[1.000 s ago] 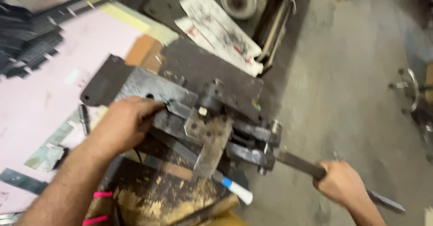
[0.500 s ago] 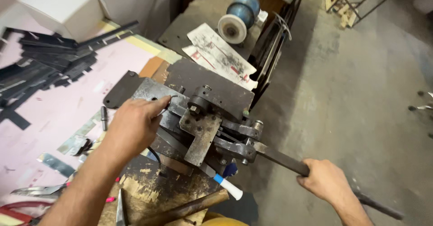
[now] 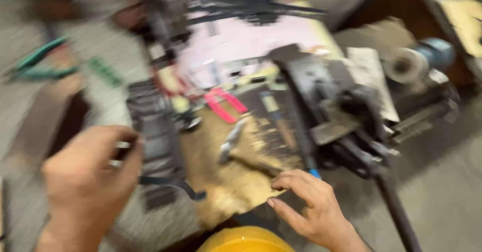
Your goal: The person repeatedly bends a metal strip using a manual press and a wooden template, checking the curvature against the template after each press. The person also uses a hammer to tap the strip on a metal anvil. The process is iterative, with the person adjusting the strip's position and re-pressing it multiple times.
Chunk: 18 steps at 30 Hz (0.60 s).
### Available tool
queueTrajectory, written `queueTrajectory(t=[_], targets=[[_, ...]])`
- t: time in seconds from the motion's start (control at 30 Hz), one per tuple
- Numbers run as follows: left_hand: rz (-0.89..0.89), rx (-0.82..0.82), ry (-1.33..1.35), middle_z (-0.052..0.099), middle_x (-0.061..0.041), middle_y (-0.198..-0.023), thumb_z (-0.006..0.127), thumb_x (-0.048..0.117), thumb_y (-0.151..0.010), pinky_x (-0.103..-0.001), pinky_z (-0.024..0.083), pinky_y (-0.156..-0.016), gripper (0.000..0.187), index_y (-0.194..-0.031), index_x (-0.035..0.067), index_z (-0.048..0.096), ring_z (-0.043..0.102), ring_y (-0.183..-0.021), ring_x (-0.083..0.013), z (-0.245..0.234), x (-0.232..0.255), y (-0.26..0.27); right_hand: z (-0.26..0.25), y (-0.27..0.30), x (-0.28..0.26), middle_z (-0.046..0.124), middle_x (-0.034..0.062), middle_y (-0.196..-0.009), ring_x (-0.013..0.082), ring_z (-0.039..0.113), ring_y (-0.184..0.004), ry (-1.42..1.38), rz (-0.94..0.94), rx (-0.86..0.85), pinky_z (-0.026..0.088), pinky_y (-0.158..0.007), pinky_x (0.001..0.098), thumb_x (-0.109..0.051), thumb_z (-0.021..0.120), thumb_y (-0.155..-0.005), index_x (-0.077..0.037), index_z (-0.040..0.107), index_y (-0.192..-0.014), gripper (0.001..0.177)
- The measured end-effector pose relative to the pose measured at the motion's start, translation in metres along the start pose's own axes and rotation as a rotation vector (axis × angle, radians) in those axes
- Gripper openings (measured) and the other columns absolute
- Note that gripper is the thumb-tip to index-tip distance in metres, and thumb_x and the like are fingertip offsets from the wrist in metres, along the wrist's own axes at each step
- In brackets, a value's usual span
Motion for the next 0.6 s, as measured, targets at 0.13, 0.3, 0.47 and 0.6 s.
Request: queueTrajectory(t=[0.13, 0.3, 0.47, 0.6], targets=[[-0.45, 0.217, -0.289, 0.07, -0.015, -0.082, 0.083, 0.002, -0.093, -0.032, 0.05, -0.063, 0.013, -0.098, -0.003, 0.074, 0.067, -0.063, -0.0212, -0.102, -0.101, 0.109, 0.077, -0.02, -0.057, 0.076, 0.0058, -0.095, 0.0218, 0.076, -0.085, -0.083, -0.18, -0.232, 0.061, -0.071, 0.0319, -0.015, 0.087, -0.077, -0.009, 0.072, -0.094, 0.023], [-0.846, 0.345, -0.188, 0.073, -0.012, -0.078, 0.078, 0.004, -0.095, -0.03, 0.055, -0.068, 0.013, -0.106, -0.001, 0.075, 0.071, -0.065, -0.0171, -0.16, -0.216, 0.235, 0.185, -0.03, -0.145, 0.075, 0.007, -0.094, 0.0252, 0.074, -0.084, -0.125, -0.395, -0.422, 0.057, -0.071, 0.0347, -0.013, 0.085, -0.077, -0.008, 0.071, -0.093, 0.021], [-0.788, 0.36, -0.125, 0.075, -0.019, -0.106, 0.079, 0.013, -0.094, -0.038, 0.059, -0.078, 0.028, -0.116, -0.002, 0.07, 0.074, -0.089, -0.0269, -0.179, -0.292, 0.283, 0.302, -0.037, -0.215, 0.073, 0.0086, -0.09, 0.0268, 0.073, -0.082, -0.14, -0.374, -0.512, 0.058, -0.072, 0.0356, -0.012, 0.084, -0.078, -0.006, 0.071, -0.095, 0.022], [-0.535, 0.149, -0.065, 0.071, -0.018, -0.106, 0.078, 0.022, -0.08, -0.042, 0.057, -0.076, 0.045, -0.118, -0.001, 0.068, 0.069, -0.087, -0.0315, -0.183, -0.284, 0.288, 0.357, -0.042, -0.247, 0.075, 0.0081, -0.095, 0.0228, 0.075, -0.081, -0.132, -0.286, -0.518, 0.06, -0.069, 0.0332, -0.012, 0.083, -0.08, -0.005, 0.07, -0.095, 0.021]])
Point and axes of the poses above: each hand's wrist, its own y-axis away from the middle knuckle, its own z-axis out of the palm, x = y × z, the point moved 5 cm from there along -y, towards the middle knuckle
